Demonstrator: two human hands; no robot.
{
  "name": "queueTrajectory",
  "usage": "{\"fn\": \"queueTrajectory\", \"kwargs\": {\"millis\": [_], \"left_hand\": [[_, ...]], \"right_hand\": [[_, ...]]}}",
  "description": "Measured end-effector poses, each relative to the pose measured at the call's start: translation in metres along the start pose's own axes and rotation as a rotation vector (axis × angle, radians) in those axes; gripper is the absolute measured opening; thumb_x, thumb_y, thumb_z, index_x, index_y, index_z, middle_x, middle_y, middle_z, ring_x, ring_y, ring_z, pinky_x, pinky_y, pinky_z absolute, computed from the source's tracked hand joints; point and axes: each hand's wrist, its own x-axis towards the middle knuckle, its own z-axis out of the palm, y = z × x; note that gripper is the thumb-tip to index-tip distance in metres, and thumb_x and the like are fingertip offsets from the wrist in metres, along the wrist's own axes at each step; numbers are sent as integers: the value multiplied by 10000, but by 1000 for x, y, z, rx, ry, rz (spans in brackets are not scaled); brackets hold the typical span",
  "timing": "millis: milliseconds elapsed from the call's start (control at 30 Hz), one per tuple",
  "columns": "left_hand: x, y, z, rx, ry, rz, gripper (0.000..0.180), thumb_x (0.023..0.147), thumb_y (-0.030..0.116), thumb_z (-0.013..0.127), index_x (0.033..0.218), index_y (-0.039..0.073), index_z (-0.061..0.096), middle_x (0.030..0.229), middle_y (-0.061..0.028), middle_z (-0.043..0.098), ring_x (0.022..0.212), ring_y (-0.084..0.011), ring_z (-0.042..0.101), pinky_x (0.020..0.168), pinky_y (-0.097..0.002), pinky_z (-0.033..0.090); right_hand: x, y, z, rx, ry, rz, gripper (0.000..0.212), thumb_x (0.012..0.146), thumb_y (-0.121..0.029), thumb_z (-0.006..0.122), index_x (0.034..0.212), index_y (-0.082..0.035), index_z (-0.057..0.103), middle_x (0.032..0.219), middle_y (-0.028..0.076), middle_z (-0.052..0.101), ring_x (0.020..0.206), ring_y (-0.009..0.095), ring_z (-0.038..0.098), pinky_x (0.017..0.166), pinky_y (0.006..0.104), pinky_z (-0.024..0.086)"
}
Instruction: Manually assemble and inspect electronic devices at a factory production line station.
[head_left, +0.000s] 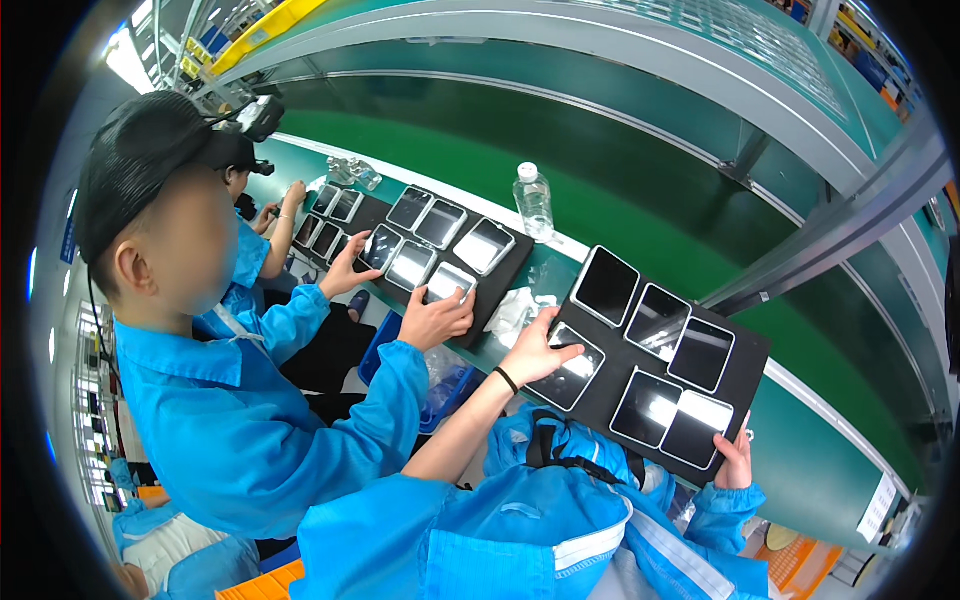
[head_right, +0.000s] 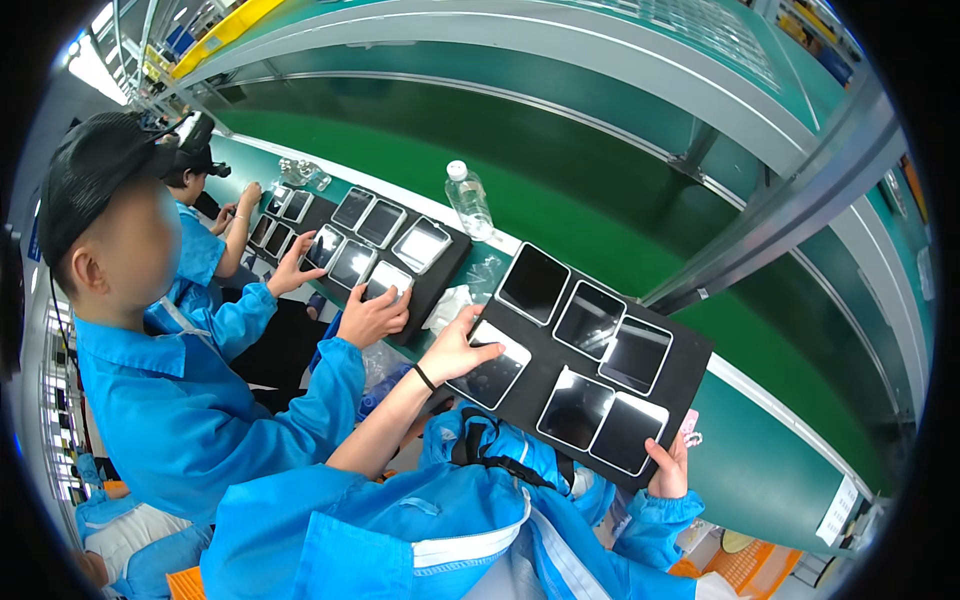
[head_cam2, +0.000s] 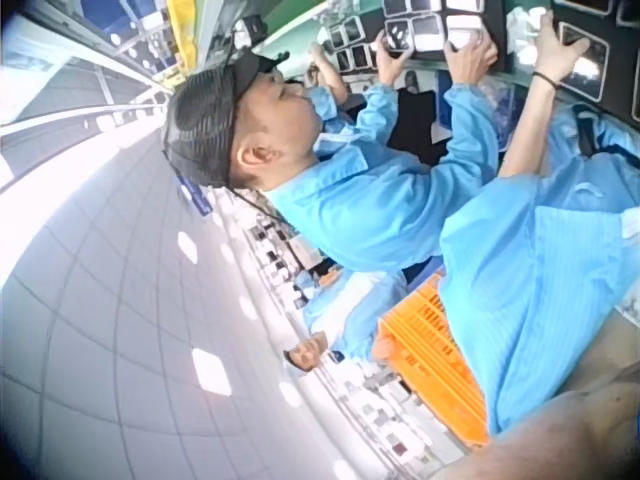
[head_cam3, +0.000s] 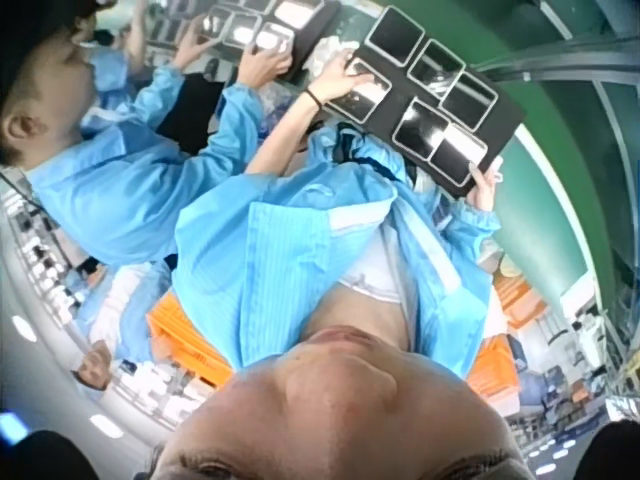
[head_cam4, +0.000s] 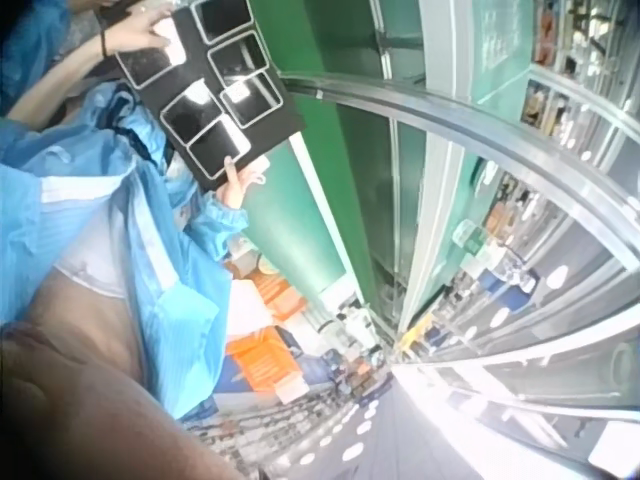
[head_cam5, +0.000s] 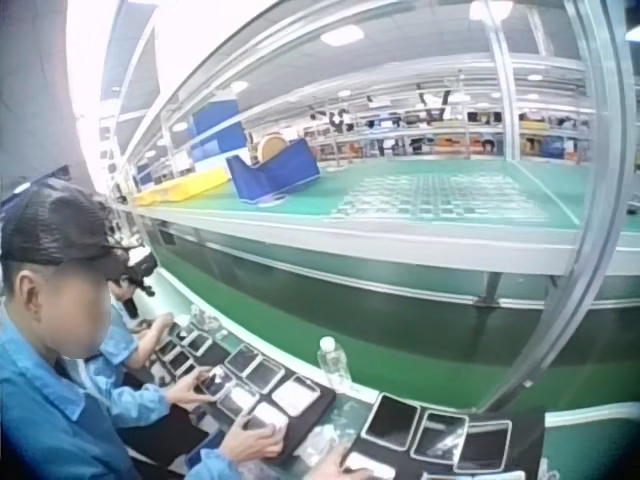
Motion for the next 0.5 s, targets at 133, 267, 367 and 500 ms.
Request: {"fn": "queueTrajectory", "kwargs": {"millis": [133, 267, 367, 500], "left_hand": [[4, 2, -1, -70, -15, 41, 575, 740, 151, 782, 1195, -25, 478, 997, -131, 671, 923, -176, 644, 828, -281, 492], [5, -8, 0, -241, 22, 134, 528, 775, 117, 755, 1197, -34, 476, 903, -83, 675, 817, -115, 640, 709, -243, 502], [8, -7, 0, -224, 3, 104, 507, 799, 75, 727, 1215, -40, 460, 857, -65, 676, 715, -77, 619, 603, -203, 475], [5, 6, 1, -279, -4, 64, 486, 811, 49, 709, 1213, -56, 457, 862, -74, 676, 731, -80, 624, 610, -200, 478]], "right_hand": [[0, -11, 11, -27, -46, 3, 761, 727, 86, 563, 1431, 34, 280, 1343, 136, 496, 1258, 250, 463, 1085, 335, 300], [0, -8, 17, 2, -56, -18, 528, 764, 29, 639, 1270, 49, 488, 1174, 124, 611, 1094, 211, 573, 973, 310, 405], [-3, -9, 18, 8, -17, -16, 514, 765, 31, 636, 1260, 41, 499, 1163, 120, 616, 1080, 202, 579, 957, 304, 416], [-2, -8, 13, 0, -30, -14, 486, 770, 35, 627, 1243, 38, 514, 1144, 111, 627, 1060, 189, 587, 943, 297, 426]]}}
